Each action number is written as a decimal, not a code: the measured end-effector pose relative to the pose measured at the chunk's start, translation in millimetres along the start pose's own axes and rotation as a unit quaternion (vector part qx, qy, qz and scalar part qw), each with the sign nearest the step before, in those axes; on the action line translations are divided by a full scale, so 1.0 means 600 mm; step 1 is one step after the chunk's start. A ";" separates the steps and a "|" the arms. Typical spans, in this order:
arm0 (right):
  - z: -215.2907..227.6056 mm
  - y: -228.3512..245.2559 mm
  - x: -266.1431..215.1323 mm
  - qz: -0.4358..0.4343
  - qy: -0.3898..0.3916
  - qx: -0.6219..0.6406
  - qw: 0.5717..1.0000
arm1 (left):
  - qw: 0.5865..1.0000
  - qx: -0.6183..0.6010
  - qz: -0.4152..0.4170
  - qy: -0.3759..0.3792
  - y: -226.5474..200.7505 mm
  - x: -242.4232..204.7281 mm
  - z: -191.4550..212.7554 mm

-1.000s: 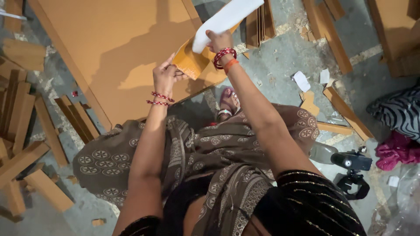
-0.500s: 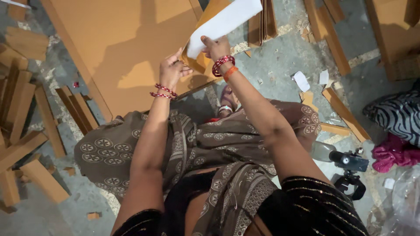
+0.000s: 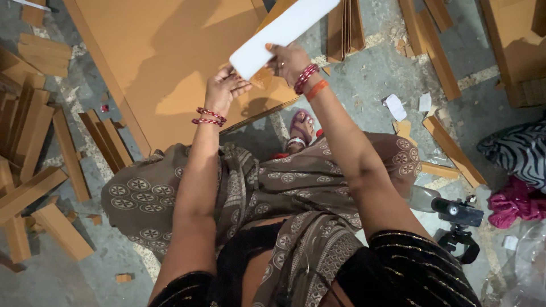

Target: The person sits on the floor and applies a white adhesive to the edges of a large orange cardboard sheet using a white roller. They repeatedly dip the roller into a bucket of adhesive and spread it along the cardboard's edges, then fold and press the flaps to adhere them.

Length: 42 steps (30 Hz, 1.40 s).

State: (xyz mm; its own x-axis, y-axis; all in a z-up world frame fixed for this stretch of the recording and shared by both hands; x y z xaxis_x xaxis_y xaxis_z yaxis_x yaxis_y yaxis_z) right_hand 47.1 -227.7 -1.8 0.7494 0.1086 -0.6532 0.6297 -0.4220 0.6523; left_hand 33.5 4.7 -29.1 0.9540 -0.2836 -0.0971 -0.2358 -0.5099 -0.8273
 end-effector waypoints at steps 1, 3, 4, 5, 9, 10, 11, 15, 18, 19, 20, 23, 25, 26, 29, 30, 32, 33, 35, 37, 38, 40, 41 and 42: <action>0.015 0.010 0.006 0.007 -0.015 0.022 1.000 | 1.000 0.000 0.003 -0.001 0.003 0.000 -0.001; 0.055 0.032 0.018 0.018 -0.044 0.064 0.997 | 1.000 -0.001 0.009 -0.005 0.007 -0.002 0.000; 0.080 0.041 0.021 0.015 -0.047 0.110 0.993 | 1.000 -0.003 0.011 -0.006 0.008 -0.001 0.002; 0.106 0.050 0.023 0.012 -0.051 0.156 0.986 | 1.000 -0.004 0.014 -0.007 0.011 -0.001 0.003; 0.202 0.065 0.023 0.061 -0.043 0.221 0.972 | 0.999 0.018 -0.016 -0.033 0.022 0.009 0.021; 0.227 0.067 0.028 0.063 -0.052 0.246 0.966 | 0.998 0.032 -0.020 -0.042 0.027 0.010 0.024; 0.250 0.065 0.036 0.066 -0.060 0.270 0.959 | 0.997 0.046 -0.024 -0.051 0.032 0.012 0.025; 0.330 0.042 0.078 0.060 -0.038 0.362 0.930 | 0.995 0.063 -0.025 -0.074 0.063 0.023 0.039; 0.362 0.031 0.095 0.052 -0.046 0.385 0.920 | 0.991 0.094 -0.025 -0.093 0.085 0.029 0.057; 0.367 0.033 0.092 0.045 -0.046 0.389 0.919 | 0.990 0.105 -0.022 -0.097 0.091 0.030 0.061; 0.369 0.030 0.086 0.036 -0.046 0.393 0.918 | 0.988 0.116 -0.020 -0.102 0.096 0.029 0.065; 0.367 0.038 0.074 0.056 -0.036 0.403 0.913 | 0.987 0.118 -0.016 -0.109 0.112 0.032 0.074; 0.366 0.044 0.068 0.071 -0.037 0.411 0.908 | 0.987 0.124 -0.023 -0.100 0.126 0.030 0.079; 0.370 0.046 0.063 0.074 -0.042 0.417 0.905 | 0.987 0.126 -0.027 -0.095 0.134 0.031 0.079; 0.385 0.051 0.061 0.088 -0.057 0.438 0.893 | 0.983 0.153 -0.041 -0.097 0.157 0.034 0.080; 0.391 0.049 0.062 0.094 -0.061 0.446 0.888 | 0.982 0.156 -0.047 -0.100 0.160 0.035 0.082; 0.403 0.038 0.068 0.101 -0.097 0.445 0.885 | 0.979 0.162 -0.058 -0.107 0.162 0.033 0.084; 0.409 0.031 0.072 0.104 -0.115 0.444 0.882 | 0.980 0.161 -0.059 -0.104 0.163 0.030 0.083; 0.408 0.018 0.084 0.115 -0.129 0.399 0.900 | 0.981 0.157 -0.062 -0.100 0.159 0.030 0.077; 0.408 0.008 0.093 0.112 -0.141 0.383 0.906 | 0.984 0.147 -0.023 -0.100 0.164 0.027 0.069; 0.403 -0.002 0.101 0.103 -0.146 0.390 0.903 | 0.985 0.143 -0.002 -0.101 0.167 0.026 0.067; 0.398 -0.012 0.113 0.086 -0.162 0.388 0.903 | 0.988 0.137 0.011 -0.076 0.170 0.026 0.063; 0.395 -0.019 0.118 0.079 -0.173 0.377 0.906 | 0.989 0.135 0.017 -0.062 0.173 0.027 0.062; 0.394 -0.016 0.122 0.073 -0.183 0.367 0.909 | 0.988 0.141 0.016 -0.063 0.177 0.028 0.063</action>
State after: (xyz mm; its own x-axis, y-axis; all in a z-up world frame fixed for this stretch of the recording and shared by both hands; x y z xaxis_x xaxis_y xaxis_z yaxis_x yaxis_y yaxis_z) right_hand 47.2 -428.5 -146.9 0.6114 -0.2478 -0.7516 0.1218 -0.9089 0.3988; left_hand 31.7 -23.7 -139.3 0.9664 -0.1838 -0.1795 -0.2227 -0.2512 -0.9420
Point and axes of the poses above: each hand's wrist, its own x-axis towards the middle knuckle, its own z-axis out of the back of the hand, y = z × x, the point moved 4 cm from there along x, towards the middle knuckle, and after that the axes turned 15 degrees about -z, right-handed, at the moved point
